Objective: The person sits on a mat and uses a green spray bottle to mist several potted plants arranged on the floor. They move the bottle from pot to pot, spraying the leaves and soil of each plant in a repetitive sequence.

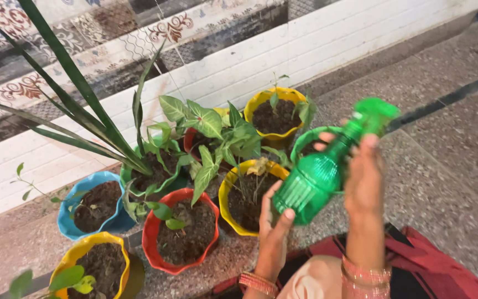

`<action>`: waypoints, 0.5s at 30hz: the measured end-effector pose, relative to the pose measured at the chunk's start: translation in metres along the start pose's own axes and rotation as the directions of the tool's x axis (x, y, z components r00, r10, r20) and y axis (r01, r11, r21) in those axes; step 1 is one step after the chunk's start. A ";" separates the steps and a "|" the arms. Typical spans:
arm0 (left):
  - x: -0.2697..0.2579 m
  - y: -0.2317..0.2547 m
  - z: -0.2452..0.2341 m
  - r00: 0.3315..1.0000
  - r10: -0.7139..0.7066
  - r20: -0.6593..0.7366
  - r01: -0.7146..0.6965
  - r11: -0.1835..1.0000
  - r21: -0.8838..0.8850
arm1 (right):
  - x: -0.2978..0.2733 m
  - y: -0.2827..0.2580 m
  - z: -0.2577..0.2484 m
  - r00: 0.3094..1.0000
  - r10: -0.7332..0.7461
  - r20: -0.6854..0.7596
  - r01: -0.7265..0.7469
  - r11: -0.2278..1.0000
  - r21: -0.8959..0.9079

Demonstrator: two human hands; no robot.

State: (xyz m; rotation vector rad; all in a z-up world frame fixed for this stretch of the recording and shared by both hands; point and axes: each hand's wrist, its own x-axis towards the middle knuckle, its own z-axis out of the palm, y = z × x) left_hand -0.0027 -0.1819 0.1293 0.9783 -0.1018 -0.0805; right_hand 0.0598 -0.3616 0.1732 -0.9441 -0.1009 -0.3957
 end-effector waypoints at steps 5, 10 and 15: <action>0.053 -0.029 -0.016 0.956 -0.116 -0.270 0.117 0.993 -0.013 | 0.109 0.134 -0.026 0.921 0.363 0.141 -0.385 0.905 0.183; 0.066 -0.057 -0.037 0.905 -0.176 -0.386 0.203 0.979 0.030 | 0.123 0.209 -0.060 0.801 0.599 0.031 -0.592 0.782 0.192; 0.066 -0.063 -0.047 0.887 -0.220 -0.406 0.244 0.970 0.010 | 0.123 0.203 -0.056 0.770 0.638 -0.017 -0.624 0.758 0.191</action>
